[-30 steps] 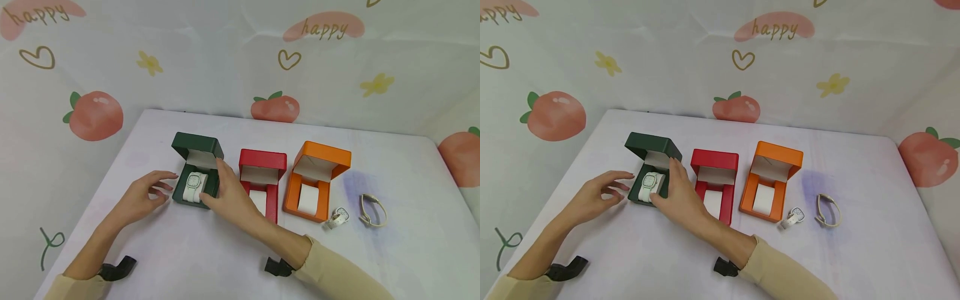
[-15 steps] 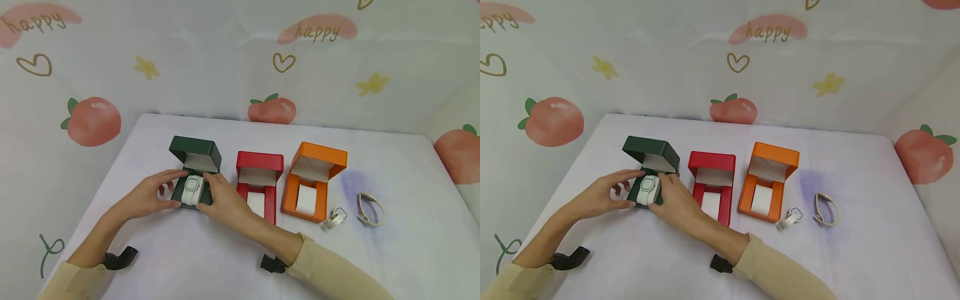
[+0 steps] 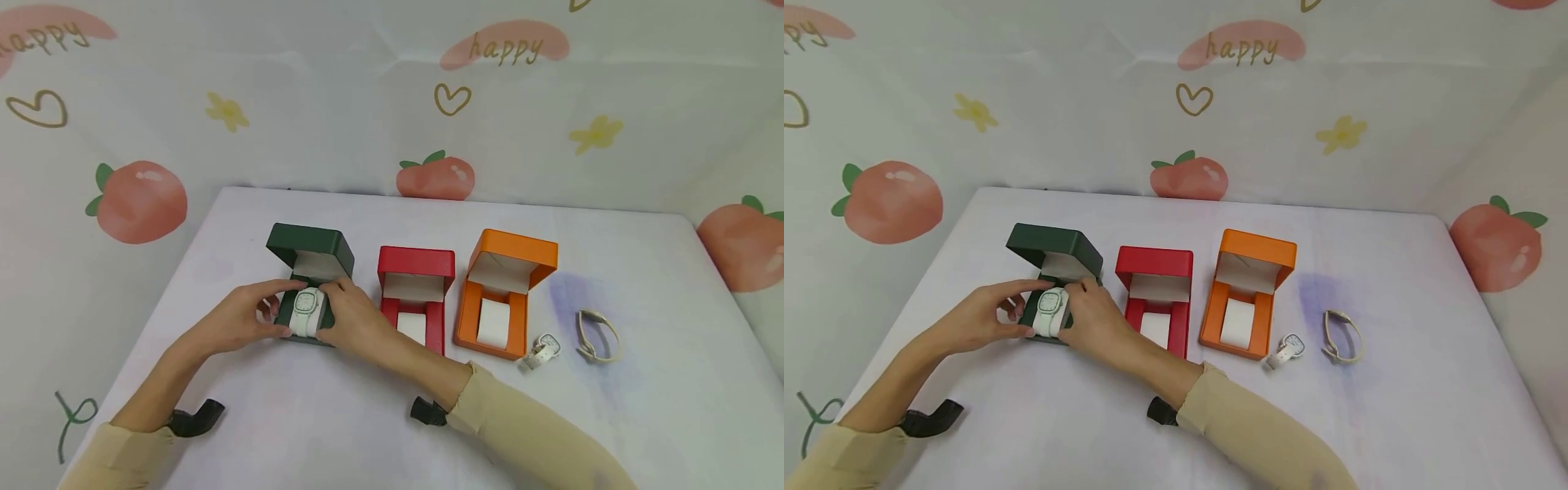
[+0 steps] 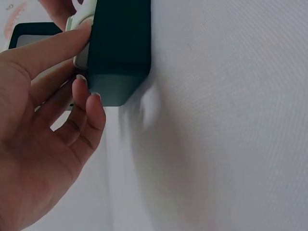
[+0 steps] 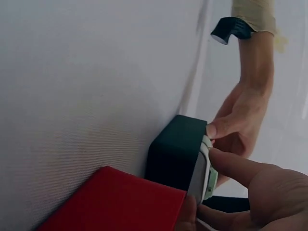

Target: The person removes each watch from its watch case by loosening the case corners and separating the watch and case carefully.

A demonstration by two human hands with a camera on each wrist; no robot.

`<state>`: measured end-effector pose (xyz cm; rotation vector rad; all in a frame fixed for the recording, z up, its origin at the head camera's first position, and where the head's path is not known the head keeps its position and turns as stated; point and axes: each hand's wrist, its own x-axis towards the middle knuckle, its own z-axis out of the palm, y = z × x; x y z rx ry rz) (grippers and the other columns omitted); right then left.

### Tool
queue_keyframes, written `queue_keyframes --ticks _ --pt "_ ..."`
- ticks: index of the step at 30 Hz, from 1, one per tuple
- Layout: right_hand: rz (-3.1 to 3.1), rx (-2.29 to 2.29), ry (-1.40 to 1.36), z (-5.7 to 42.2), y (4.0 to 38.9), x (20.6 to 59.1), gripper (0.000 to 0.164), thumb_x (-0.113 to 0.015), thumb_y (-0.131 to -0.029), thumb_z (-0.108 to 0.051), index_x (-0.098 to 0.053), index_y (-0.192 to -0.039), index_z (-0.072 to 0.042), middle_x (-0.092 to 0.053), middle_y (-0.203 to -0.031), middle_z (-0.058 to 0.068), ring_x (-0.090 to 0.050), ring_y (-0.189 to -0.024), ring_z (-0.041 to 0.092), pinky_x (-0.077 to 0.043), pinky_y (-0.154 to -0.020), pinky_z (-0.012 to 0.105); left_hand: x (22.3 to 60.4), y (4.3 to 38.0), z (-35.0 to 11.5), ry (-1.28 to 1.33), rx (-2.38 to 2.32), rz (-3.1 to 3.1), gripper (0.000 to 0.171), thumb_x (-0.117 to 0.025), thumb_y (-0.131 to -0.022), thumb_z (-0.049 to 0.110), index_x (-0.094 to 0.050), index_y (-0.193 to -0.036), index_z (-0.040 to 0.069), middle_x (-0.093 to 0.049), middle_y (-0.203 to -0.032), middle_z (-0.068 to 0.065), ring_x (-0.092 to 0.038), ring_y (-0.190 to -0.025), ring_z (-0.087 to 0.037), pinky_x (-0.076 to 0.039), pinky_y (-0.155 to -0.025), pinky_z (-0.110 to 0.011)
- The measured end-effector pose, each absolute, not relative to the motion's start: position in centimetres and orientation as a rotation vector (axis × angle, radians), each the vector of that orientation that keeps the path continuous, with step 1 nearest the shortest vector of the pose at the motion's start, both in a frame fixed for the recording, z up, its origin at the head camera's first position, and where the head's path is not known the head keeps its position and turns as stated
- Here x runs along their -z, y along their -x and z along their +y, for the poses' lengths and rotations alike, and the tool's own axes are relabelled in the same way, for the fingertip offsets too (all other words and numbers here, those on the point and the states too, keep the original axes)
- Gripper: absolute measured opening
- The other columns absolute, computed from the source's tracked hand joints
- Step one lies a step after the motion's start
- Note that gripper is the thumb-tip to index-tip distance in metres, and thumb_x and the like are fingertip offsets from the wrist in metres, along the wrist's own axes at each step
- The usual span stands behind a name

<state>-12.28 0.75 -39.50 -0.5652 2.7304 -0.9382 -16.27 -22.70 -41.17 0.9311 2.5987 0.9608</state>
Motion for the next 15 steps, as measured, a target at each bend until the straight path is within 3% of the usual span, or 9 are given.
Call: queue_keyframes --ticks 15 --pt "2.83 0.718 0.768 0.86 13.1 40.39 0.067 -0.082 -0.083 -0.027 -0.053 -0.136 0.001 -0.053 -0.129 0.012 -0.056 -0.111 0.021 -0.05 -0.092 0.022 41.81 16.34 -22.81 -0.902 -1.048 2.589 0.066 -0.089 -0.071 0.006 -0.062 -0.131 0.018 -0.052 -0.075 0.001 -0.058 -0.071 -0.015 -0.043 -0.058 -0.023"
